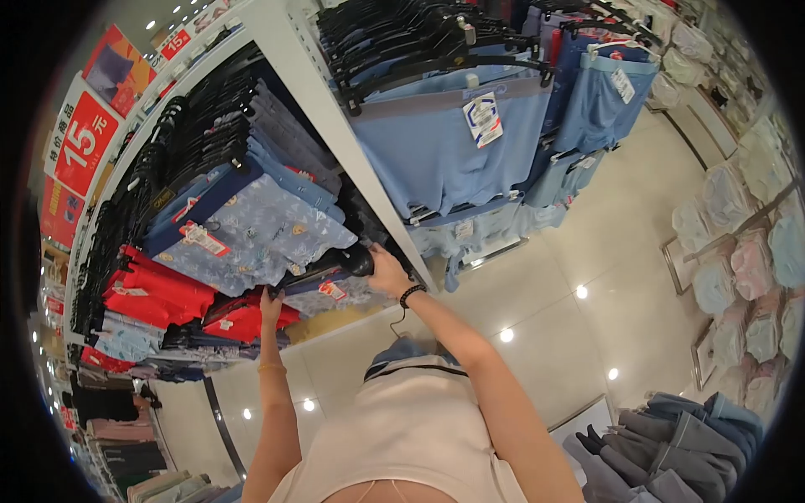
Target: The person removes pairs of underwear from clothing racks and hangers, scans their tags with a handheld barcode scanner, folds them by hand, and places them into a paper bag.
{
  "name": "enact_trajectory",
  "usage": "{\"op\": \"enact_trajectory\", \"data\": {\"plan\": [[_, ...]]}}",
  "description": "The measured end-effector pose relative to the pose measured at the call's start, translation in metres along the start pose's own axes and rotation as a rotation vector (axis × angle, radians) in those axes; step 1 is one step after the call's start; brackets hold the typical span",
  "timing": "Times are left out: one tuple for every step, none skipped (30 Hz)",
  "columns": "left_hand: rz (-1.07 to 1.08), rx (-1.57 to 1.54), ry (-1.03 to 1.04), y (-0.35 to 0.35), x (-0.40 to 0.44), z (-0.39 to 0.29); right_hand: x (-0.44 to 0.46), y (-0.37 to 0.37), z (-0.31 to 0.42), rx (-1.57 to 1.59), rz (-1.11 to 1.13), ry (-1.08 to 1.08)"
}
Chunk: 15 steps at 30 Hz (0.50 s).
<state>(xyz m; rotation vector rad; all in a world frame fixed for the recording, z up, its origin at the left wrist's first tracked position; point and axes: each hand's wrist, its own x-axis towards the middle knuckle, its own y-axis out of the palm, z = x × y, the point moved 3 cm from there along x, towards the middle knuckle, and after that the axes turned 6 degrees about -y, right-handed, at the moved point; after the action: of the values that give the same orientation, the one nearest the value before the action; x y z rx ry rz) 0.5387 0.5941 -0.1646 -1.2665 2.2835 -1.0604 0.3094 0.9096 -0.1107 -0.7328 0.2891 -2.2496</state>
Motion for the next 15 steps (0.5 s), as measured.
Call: {"op": "enact_trajectory", "data": {"plan": [[0.073,-0.206,0.022,0.005,0.005,0.005,0.002,-0.002,0.002,-0.029,-0.03,-0.007],[0.15,-0.408,0.044,0.011,0.006,0.011,0.002,-0.003,0.004,-0.056,-0.062,-0.013],[0.097,-0.473,0.11,0.015,0.004,0.013,0.001,-0.003,0.003,-0.064,-0.084,-0.029],[0.044,-0.539,0.181,0.018,0.001,0.014,0.001,0.0,-0.002,-0.072,-0.111,-0.048],[0.093,-0.571,0.013,0.027,0.001,0.033,0.002,0.001,-0.004,-0.08,-0.14,-0.068],[0.144,-0.595,-0.154,0.035,0.002,0.053,0.002,0.002,-0.003,-0.049,-0.189,-0.055],[0.108,-0.694,-0.058,0.04,-0.004,0.057,0.0,0.003,-0.002,-0.055,-0.186,0.026],[0.074,-0.795,0.037,0.05,-0.013,0.056,-0.003,0.002,0.0,-0.06,-0.184,0.109],[0.109,-0.873,0.006,0.053,-0.024,0.046,-0.006,0.002,0.002,-0.062,-0.211,0.151],[0.146,-0.948,-0.03,0.053,-0.035,0.04,-0.01,0.003,0.006,-0.062,-0.236,0.195],[0.138,-0.984,-0.093,0.056,-0.042,0.045,-0.011,0.003,0.009,-0.063,-0.26,0.241],[0.13,-1.018,-0.16,0.059,-0.048,0.05,-0.013,0.004,0.01,-0.077,-0.268,0.245],[0.139,-1.058,-0.191,0.057,-0.05,0.046,-0.015,0.004,0.012,-0.091,-0.274,0.25],[0.15,-1.096,-0.225,0.052,-0.053,0.046,-0.015,0.005,0.013,-0.105,-0.28,0.258],[0.161,-1.13,-0.262,0.045,-0.056,0.046,-0.015,0.007,0.014,-0.108,-0.295,0.277]]}}
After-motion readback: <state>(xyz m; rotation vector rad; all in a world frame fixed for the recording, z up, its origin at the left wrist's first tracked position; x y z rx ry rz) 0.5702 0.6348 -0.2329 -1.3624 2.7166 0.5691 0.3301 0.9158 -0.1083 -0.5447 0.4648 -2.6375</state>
